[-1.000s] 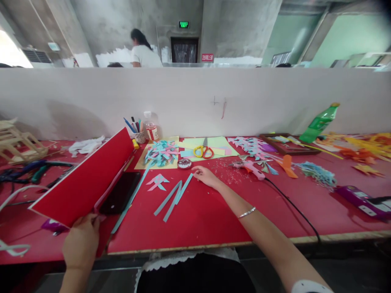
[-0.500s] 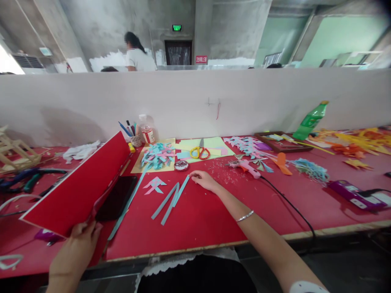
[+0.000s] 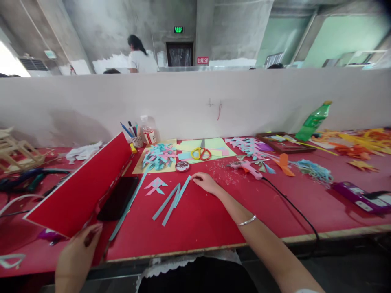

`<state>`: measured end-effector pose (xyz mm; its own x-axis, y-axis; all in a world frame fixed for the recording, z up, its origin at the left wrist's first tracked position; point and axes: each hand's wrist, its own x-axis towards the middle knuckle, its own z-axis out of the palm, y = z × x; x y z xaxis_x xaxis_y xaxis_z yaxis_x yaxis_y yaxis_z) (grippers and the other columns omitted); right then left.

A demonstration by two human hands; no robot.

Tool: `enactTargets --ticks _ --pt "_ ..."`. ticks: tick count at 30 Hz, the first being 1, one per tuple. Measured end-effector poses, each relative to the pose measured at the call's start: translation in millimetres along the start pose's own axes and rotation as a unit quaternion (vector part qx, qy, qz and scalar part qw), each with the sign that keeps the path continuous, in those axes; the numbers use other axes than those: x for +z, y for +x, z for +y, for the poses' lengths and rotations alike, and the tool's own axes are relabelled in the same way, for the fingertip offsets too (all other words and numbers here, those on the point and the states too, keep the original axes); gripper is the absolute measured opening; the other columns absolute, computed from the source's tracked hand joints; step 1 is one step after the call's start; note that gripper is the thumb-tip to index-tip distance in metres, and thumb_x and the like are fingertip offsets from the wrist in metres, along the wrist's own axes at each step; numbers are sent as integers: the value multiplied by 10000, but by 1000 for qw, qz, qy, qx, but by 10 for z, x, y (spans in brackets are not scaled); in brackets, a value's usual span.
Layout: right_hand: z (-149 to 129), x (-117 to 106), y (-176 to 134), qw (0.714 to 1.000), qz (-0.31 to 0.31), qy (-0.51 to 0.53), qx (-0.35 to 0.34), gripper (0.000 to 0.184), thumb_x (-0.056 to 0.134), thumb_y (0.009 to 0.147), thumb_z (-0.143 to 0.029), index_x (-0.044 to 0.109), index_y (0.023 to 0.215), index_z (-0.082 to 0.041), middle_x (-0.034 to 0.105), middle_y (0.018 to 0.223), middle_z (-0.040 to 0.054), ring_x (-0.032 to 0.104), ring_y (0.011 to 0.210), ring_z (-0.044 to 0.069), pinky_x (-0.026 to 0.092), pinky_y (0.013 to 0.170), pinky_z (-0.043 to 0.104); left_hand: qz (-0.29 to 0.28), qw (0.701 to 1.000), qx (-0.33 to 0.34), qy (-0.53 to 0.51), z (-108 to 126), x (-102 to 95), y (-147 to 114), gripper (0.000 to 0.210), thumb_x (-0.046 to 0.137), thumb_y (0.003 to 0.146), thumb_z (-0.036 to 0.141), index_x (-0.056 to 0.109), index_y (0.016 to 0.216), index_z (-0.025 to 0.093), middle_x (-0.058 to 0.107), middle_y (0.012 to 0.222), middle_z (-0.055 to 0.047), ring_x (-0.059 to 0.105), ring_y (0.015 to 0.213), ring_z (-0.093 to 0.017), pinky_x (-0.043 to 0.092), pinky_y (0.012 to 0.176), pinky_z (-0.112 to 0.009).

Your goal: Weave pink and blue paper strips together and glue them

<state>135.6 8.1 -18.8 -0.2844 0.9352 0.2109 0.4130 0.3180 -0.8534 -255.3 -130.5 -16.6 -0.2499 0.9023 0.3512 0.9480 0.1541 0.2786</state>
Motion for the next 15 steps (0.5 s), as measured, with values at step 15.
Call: enactTargets --ticks 15 --pt "-233 -15 21 995 -10 98 -10 384 411 755 -199 395 1138 -204 487 746 -17 462 559 70 410 584 223 123 945 210 -216 1651 -491 566 175 457 785 263 545 905 173 586 888 -34 531 808 -135 420 730 -234"
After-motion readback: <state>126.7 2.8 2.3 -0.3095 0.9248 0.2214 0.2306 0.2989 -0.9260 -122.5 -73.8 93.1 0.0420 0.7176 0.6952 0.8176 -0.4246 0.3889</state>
